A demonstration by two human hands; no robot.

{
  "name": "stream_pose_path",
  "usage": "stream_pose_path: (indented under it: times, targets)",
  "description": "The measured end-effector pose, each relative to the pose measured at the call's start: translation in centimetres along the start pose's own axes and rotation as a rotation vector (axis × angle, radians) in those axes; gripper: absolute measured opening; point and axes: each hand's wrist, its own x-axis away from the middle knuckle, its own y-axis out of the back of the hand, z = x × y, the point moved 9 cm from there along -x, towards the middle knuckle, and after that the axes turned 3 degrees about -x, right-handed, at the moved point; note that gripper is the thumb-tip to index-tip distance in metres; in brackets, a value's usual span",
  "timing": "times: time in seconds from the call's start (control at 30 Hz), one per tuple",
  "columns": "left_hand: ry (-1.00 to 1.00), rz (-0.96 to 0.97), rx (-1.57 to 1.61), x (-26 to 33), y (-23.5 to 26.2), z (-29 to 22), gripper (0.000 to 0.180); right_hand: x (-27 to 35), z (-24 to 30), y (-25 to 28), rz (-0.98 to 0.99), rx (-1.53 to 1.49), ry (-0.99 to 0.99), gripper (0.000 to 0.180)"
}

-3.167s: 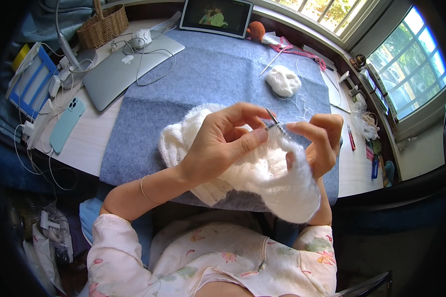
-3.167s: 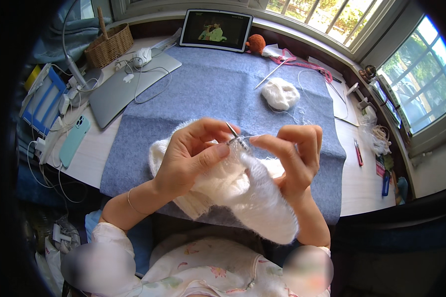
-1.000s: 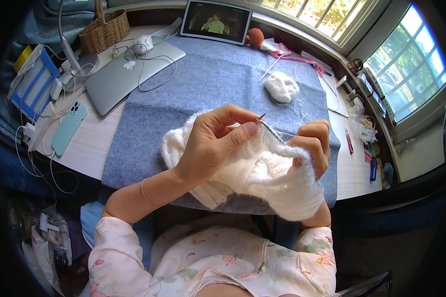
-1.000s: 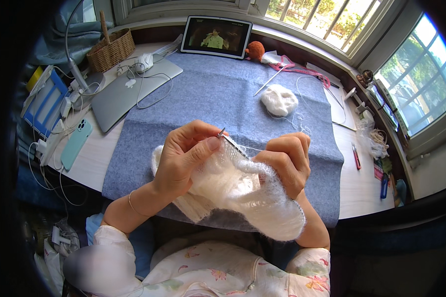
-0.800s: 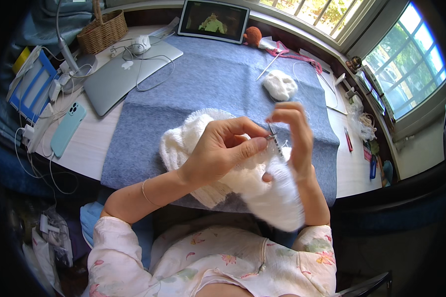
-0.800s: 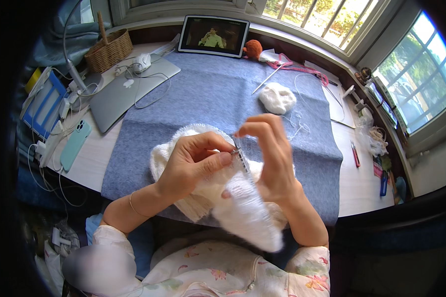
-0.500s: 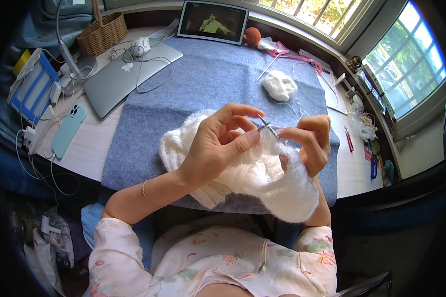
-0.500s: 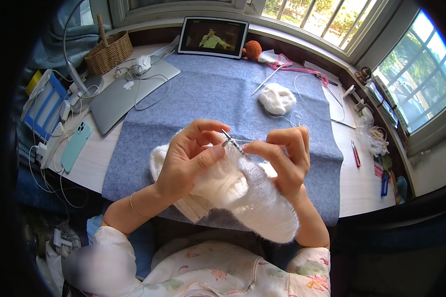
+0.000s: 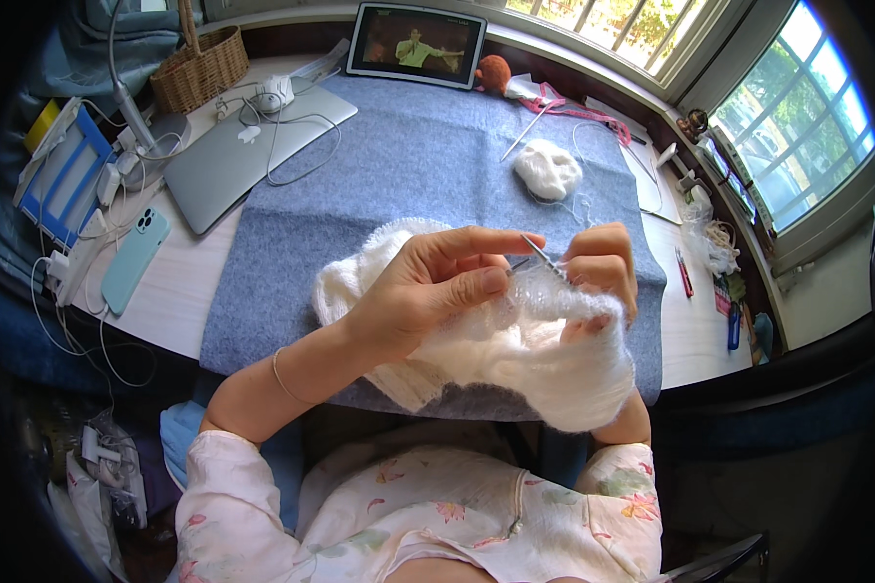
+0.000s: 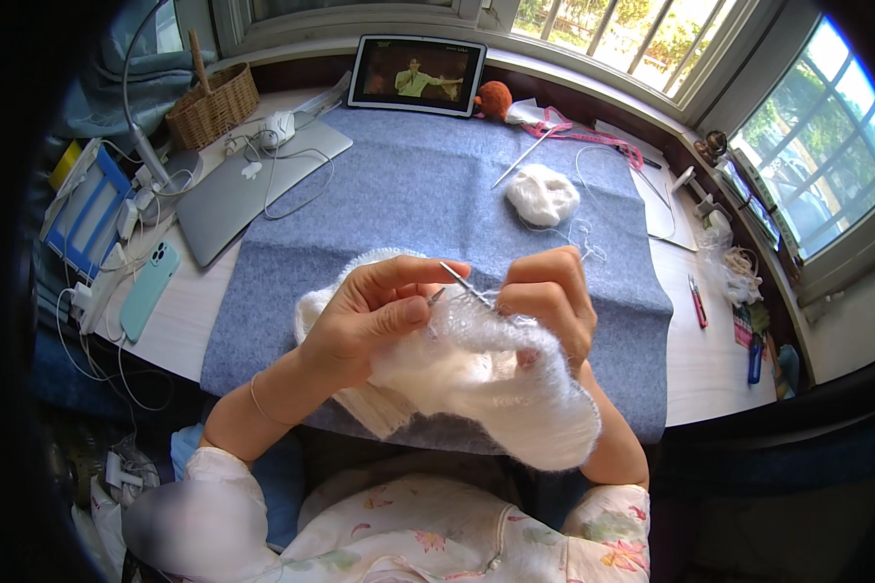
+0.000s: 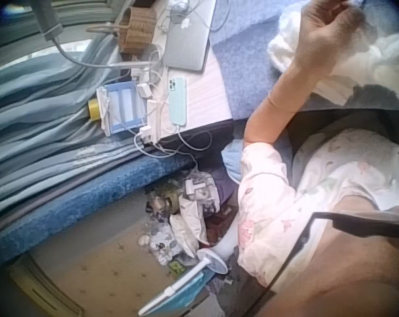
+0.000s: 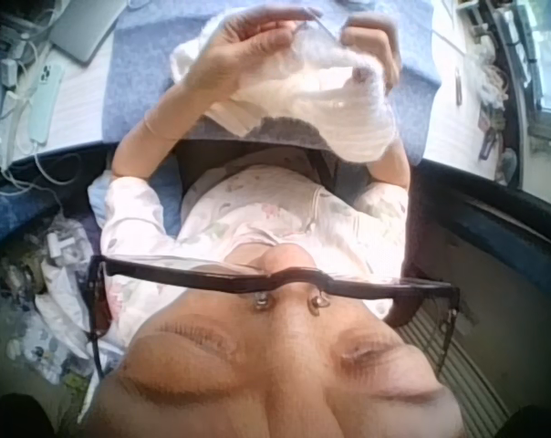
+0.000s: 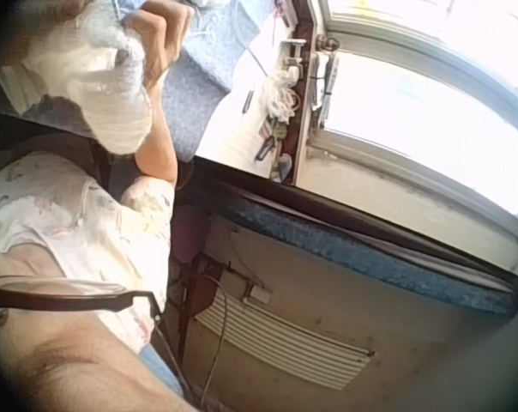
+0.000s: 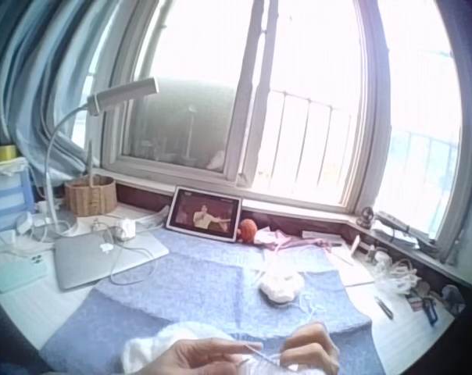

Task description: The person knits a white fluffy fabric using circular knitting needles and white yarn. They repeatedly insert the needle into stitches, wrap the yarn, and pull loops through to extend the fabric. The person occasionally adjusts the yarn and repositions the work to continue knitting.

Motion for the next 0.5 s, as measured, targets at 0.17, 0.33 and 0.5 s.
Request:
stream_pose_path:
  times: [0.17, 0.33, 0.5]
  targets:
    - [0.028, 0.053, 0.087, 0.1, 0.3, 0.6, 0.015, -0.1, 0.5, -2.0, 0.167, -0.003, -0.008, 0.043]
    - [-0.038, 0.004, 0.088, 0.2, 1.1, -0.4, 0.013, -0.4, 1.2, -0.7, 0.131, 0.008, -0.007, 0.040]
    - [0.007, 0.061, -0.136, 0.2, -0.3, -0.6, 0.014, -0.7, 2.1, -0.8, 0.125, 0.218, 0.112, 0.024]
